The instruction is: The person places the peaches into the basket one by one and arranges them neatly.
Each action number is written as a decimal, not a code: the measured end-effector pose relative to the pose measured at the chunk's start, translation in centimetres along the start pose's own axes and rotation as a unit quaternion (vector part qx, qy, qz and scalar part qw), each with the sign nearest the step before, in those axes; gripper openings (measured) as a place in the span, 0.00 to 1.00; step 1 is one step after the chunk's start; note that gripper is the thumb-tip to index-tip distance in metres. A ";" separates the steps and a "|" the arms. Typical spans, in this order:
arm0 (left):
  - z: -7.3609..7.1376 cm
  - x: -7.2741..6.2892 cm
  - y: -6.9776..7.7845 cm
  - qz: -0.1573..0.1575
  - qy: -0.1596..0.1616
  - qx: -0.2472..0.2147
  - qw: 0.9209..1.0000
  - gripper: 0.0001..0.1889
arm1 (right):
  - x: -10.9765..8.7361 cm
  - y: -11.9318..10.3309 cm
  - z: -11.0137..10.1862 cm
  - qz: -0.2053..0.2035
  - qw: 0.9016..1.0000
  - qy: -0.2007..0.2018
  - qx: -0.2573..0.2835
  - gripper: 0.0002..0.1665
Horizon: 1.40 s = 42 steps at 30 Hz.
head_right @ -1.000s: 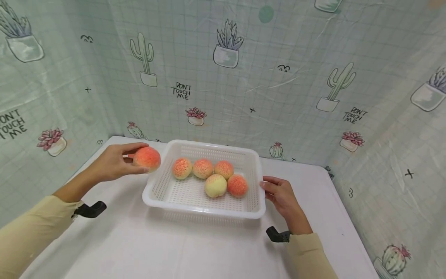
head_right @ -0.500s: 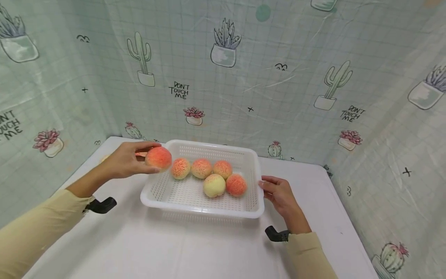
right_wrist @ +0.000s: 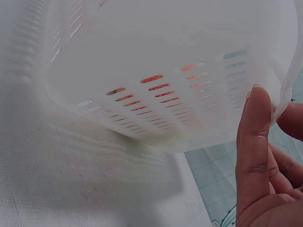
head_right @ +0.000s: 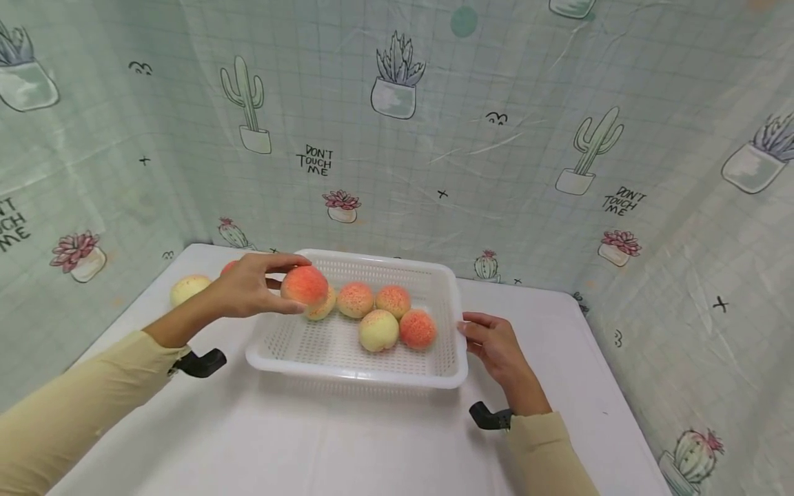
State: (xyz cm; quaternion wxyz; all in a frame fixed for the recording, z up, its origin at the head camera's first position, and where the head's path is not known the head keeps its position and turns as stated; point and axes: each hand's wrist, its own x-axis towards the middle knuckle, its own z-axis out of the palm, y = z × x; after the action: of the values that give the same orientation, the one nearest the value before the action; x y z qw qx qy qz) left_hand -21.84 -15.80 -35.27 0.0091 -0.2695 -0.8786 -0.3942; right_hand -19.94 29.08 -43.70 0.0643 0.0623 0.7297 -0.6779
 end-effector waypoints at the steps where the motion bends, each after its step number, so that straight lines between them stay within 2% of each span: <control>1: 0.2 0.1 0.2 0.002 -0.005 -0.003 1.000 0.40 | 0.0 0.0 0.0 0.000 1.000 0.000 -0.001 0.28; 8: 0.9 0.5 1.1 0.023 -0.024 -0.021 0.999 0.39 | 0.0 0.1 0.2 0.003 1.000 -0.002 0.002 0.30; 19: 2.3 1.5 2.0 0.029 -0.048 -0.050 0.997 0.39 | 0.0 0.3 0.3 -0.001 1.000 -0.003 0.002 0.30; 27: 3.3 2.2 2.7 0.051 -0.065 -0.060 0.995 0.38 | -0.1 0.2 0.2 -0.001 1.000 -0.002 0.005 0.30; 42: 5.3 3.5 3.9 0.048 -0.102 -0.084 0.990 0.39 | 0.0 0.1 0.1 0.004 1.000 0.004 0.009 0.33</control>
State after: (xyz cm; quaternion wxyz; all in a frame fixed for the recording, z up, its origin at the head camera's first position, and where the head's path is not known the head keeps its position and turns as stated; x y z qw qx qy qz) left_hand -21.94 -8.35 -35.45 -0.0845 -0.3499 -0.8247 -0.4363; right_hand -19.92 29.01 -43.81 0.0638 0.0681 0.7236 -0.6839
